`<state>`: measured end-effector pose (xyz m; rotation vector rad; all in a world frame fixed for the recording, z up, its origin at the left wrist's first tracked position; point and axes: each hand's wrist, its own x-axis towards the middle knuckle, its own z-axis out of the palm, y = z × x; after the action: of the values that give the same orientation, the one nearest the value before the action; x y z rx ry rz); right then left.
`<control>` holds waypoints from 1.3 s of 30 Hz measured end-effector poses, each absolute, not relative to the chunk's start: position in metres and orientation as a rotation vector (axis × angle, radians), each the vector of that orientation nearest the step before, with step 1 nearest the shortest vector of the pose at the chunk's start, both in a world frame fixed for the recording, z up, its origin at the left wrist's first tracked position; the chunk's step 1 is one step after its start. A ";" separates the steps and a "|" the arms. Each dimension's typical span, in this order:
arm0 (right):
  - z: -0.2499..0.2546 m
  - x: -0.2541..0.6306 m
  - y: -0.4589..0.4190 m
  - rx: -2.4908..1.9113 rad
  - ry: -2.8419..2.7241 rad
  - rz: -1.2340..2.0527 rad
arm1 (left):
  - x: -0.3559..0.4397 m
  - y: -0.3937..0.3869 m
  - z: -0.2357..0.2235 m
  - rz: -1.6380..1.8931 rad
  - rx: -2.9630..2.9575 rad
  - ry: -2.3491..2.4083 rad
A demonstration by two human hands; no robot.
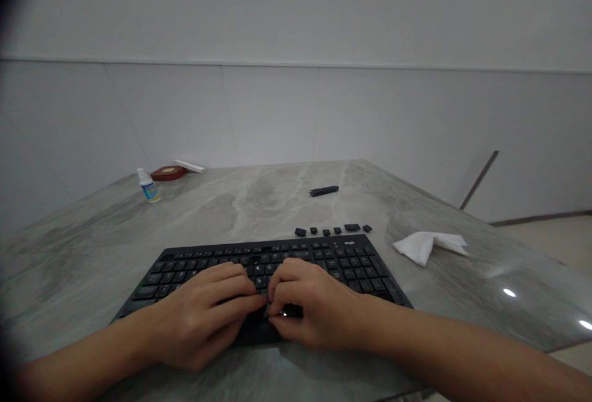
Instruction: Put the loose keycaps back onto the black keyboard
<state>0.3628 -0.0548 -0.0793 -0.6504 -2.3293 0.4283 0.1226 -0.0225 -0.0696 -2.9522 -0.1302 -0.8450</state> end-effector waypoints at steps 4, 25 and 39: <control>-0.078 0.362 -0.054 -0.664 -2.328 0.470 | 0.123 -0.022 -0.070 -0.845 -2.950 -0.149; -0.067 0.367 -0.059 -0.695 -2.485 0.329 | 0.125 -0.024 -0.071 -0.727 -2.997 -0.116; -0.055 0.379 -0.042 -0.675 -2.560 0.358 | 0.138 -0.026 -0.078 -0.900 -3.221 -0.340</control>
<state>0.3793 -0.0421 -0.0554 -0.6752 -2.5596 0.3584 0.1379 -0.0259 -0.0775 -3.2210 -0.3396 -0.8995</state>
